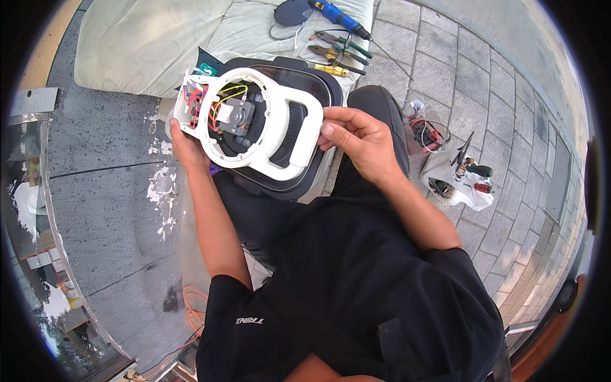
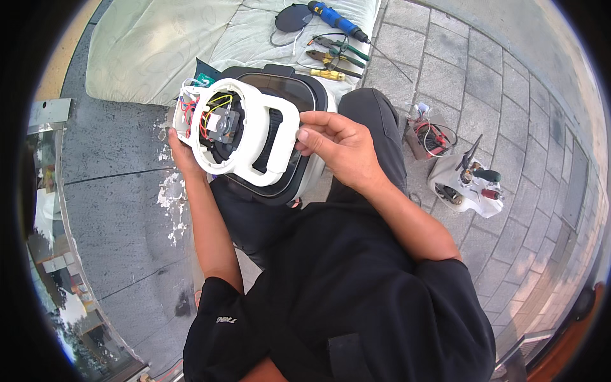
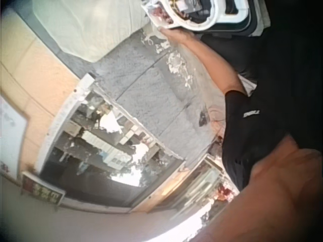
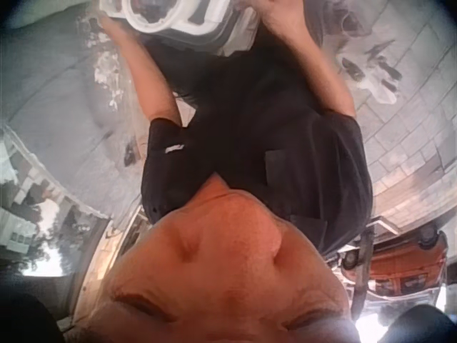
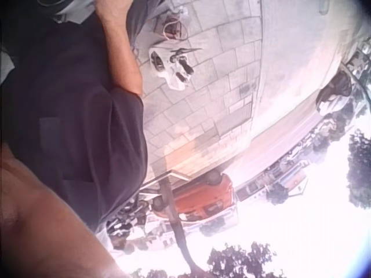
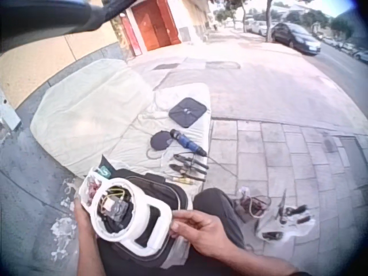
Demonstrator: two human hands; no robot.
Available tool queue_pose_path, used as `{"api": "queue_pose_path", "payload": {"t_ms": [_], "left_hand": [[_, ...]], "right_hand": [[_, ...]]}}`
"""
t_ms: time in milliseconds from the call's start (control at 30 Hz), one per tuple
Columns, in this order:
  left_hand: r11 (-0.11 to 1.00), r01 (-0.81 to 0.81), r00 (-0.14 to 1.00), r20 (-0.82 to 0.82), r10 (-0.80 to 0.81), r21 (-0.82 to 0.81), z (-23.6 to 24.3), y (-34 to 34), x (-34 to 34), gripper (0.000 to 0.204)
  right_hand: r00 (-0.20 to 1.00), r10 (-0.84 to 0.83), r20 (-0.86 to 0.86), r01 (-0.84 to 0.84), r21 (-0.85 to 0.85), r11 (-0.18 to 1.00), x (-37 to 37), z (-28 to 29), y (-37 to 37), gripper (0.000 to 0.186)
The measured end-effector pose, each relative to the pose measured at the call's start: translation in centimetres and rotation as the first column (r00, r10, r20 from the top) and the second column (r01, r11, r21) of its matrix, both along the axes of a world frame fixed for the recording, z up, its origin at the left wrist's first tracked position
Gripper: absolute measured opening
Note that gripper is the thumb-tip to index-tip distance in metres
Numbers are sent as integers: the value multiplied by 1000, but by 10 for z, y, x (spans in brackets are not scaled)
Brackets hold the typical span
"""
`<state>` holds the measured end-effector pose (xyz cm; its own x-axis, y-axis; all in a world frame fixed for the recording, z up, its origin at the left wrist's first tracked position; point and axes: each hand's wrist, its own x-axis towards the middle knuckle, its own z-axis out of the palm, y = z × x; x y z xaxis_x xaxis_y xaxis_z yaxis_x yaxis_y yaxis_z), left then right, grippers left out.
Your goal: The person holds a disassembled white plastic device with exposed wires and a motor, repeatedly rotating and repositioning it to inspect internal components. They manipulate wires and small parts with both hands while seated on a white sheet outdoors.
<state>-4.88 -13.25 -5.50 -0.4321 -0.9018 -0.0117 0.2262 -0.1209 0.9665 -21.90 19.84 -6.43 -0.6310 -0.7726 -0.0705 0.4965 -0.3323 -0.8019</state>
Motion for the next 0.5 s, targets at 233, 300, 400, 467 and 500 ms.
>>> {"api": "queue_pose_path", "payload": {"t_ms": [233, 300, 400, 467, 500], "left_hand": [[999, 25, 998, 52, -23, -37, -1, 0, 2, 65], [999, 49, 998, 39, -49, -17, -3, -4, 8, 66], [990, 139, 990, -2, -139, -19, -6, -11, 10, 68], [994, 111, 994, 1, -111, 4, -4, -6, 5, 68], [996, 93, 996, 8, -93, 1, -3, -5, 5, 68]], "right_hand": [[995, 39, 94, -28, -118, 993, 34, 3, 0, 27], [999, 44, 22, -42, -63, 997, 39, 7, 0, 31], [998, 22, -51, -23, 0, 1000, 41, 17, 4, 38], [998, 18, -55, -14, 57, 998, 39, 16, 4, 34], [1000, 13, -17, -12, 61, 998, 38, 16, 4, 33]]}}
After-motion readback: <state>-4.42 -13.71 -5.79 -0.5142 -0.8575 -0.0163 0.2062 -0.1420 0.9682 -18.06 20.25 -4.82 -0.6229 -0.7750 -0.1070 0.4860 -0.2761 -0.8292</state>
